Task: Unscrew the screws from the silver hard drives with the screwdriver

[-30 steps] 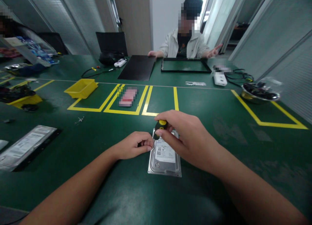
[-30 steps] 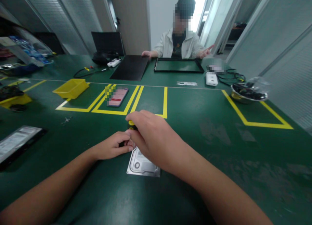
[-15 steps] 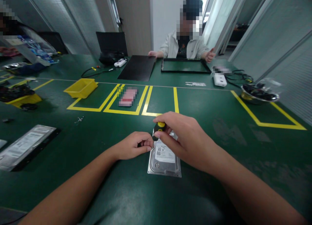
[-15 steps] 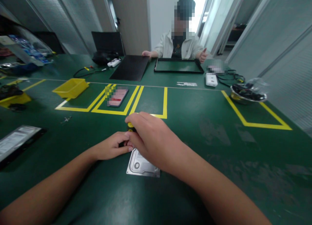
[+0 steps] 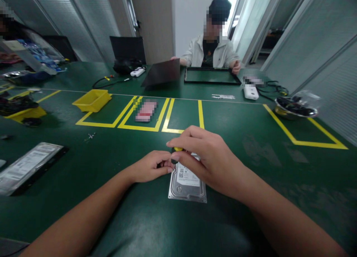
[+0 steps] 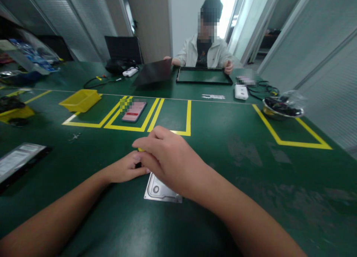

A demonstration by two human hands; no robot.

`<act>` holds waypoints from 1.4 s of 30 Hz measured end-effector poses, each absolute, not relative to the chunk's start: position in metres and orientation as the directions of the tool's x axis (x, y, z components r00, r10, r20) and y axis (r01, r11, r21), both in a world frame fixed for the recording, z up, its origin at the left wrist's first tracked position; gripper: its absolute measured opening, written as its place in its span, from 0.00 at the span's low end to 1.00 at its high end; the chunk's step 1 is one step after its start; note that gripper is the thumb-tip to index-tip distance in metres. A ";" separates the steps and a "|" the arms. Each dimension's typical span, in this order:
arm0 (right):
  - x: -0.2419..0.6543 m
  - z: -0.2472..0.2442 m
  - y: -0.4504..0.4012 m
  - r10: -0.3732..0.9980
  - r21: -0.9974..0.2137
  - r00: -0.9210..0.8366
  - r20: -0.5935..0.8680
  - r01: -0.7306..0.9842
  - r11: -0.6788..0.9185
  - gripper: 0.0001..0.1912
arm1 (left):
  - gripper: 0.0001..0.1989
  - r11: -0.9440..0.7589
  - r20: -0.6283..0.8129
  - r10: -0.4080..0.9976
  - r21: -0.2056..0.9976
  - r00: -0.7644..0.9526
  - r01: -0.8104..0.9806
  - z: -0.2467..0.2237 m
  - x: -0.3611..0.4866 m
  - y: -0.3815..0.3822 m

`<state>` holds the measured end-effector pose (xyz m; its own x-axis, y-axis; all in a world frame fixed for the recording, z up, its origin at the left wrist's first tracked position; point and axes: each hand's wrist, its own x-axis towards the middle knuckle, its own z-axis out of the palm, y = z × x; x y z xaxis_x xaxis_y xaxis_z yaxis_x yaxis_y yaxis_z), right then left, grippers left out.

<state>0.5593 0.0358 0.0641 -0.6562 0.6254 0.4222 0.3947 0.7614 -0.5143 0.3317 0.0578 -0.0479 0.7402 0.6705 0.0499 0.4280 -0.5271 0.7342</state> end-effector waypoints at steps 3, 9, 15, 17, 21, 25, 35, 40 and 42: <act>0.560 0.067 0.036 0.603 -0.516 -0.681 0.416 0.370 0.773 0.14 | 0.13 -0.535 0.045 0.674 0.718 0.737 0.445 -0.046 0.332 0.057; 0.562 0.069 0.036 0.601 -0.543 -0.663 0.445 0.333 0.770 0.13 | 0.14 -0.533 0.036 0.680 0.710 0.732 0.460 -0.044 0.332 0.057; 0.563 0.071 0.035 0.568 -0.569 -0.692 0.446 0.271 0.776 0.15 | 0.13 -0.525 0.039 0.663 0.736 0.747 0.427 -0.046 0.331 0.058; 0.562 0.072 0.035 0.570 -0.570 -0.691 0.444 0.273 0.775 0.13 | 0.14 -0.520 0.046 0.671 0.741 0.740 0.426 -0.046 0.331 0.058; 0.560 0.073 0.036 0.596 -0.571 -0.685 0.420 0.311 0.760 0.10 | 0.13 -0.513 0.043 0.682 0.740 0.730 0.436 -0.044 0.331 0.057; 0.561 0.071 0.037 0.552 -0.546 -0.718 0.425 0.284 0.789 0.11 | 0.10 -0.504 0.026 0.693 0.732 0.720 0.458 -0.043 0.331 0.056; 0.564 0.071 0.035 0.552 -0.510 -0.707 0.443 0.308 0.803 0.17 | 0.11 -0.494 0.030 0.712 0.731 0.702 0.471 -0.047 0.332 0.056; 0.563 0.074 0.035 0.572 -0.516 -0.695 0.436 0.328 0.792 0.11 | 0.10 -0.515 0.040 0.702 0.718 0.711 0.468 -0.047 0.330 0.055; 0.562 0.072 0.036 0.565 -0.522 -0.693 0.447 0.311 0.794 0.11 | 0.11 -0.515 0.035 0.703 0.714 0.710 0.474 -0.047 0.330 0.055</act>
